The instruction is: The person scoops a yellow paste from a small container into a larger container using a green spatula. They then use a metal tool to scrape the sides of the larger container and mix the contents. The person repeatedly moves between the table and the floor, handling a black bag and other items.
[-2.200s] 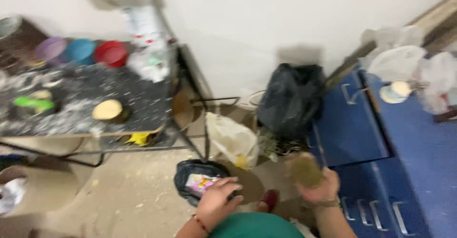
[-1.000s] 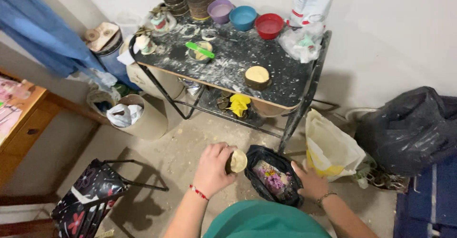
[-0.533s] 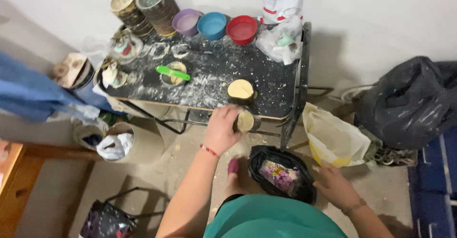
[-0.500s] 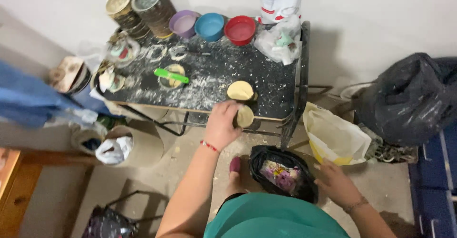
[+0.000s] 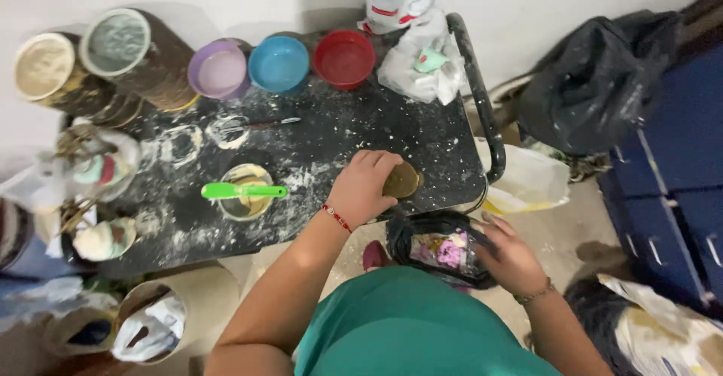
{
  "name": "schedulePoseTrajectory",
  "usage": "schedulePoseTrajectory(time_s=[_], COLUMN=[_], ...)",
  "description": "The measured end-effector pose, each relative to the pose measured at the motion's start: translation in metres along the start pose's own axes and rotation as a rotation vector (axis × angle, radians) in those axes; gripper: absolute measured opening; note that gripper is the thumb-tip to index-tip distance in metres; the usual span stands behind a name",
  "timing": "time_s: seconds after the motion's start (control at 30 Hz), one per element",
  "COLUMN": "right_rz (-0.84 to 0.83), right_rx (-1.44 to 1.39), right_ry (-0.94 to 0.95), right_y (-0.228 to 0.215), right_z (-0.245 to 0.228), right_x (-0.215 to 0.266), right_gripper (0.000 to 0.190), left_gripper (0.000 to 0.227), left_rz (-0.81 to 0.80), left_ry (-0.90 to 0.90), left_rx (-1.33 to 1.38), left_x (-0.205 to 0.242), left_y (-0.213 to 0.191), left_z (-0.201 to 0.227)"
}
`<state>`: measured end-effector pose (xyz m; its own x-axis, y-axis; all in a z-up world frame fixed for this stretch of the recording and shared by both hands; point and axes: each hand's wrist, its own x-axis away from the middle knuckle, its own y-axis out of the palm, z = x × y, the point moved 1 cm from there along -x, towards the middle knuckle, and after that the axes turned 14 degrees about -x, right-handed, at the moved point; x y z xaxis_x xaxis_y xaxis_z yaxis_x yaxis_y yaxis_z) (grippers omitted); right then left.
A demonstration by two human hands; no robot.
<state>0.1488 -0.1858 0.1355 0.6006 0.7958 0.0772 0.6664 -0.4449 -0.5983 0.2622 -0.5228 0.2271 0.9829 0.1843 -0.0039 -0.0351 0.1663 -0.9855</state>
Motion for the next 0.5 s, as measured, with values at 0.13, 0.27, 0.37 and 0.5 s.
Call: schedulePoseTrajectory(time_s=[0.13,0.27,0.37,0.5], right_rz=[-0.007,-0.013,-0.059,-0.057], right_rx=[0.014,0.012,-0.031,-0.1], right_ry=[0.031,0.073,0.055,-0.058], right_y=[0.002,-0.007,-0.01,-0.014], right_z=[-0.016,-0.042,-0.044,-0.071], right_x=[-0.001,-0.008,-0.025,-0.058], right_gripper=[0.047,0.043,0.046,0.037], left_gripper=[0.082,0.082,0.084,0.076], left_rz=[-0.074,-0.168,-0.169,-0.148], left_ry=[0.071,0.04,0.017,0.011], left_rx=[0.055,0.029,-0.021,-0.007], left_x=[-0.005,-0.006,-0.008,-0.002], left_y=[-0.016,-0.016,0.002,-0.02], left_z=[-0.002,-0.003,-0.004,0.003])
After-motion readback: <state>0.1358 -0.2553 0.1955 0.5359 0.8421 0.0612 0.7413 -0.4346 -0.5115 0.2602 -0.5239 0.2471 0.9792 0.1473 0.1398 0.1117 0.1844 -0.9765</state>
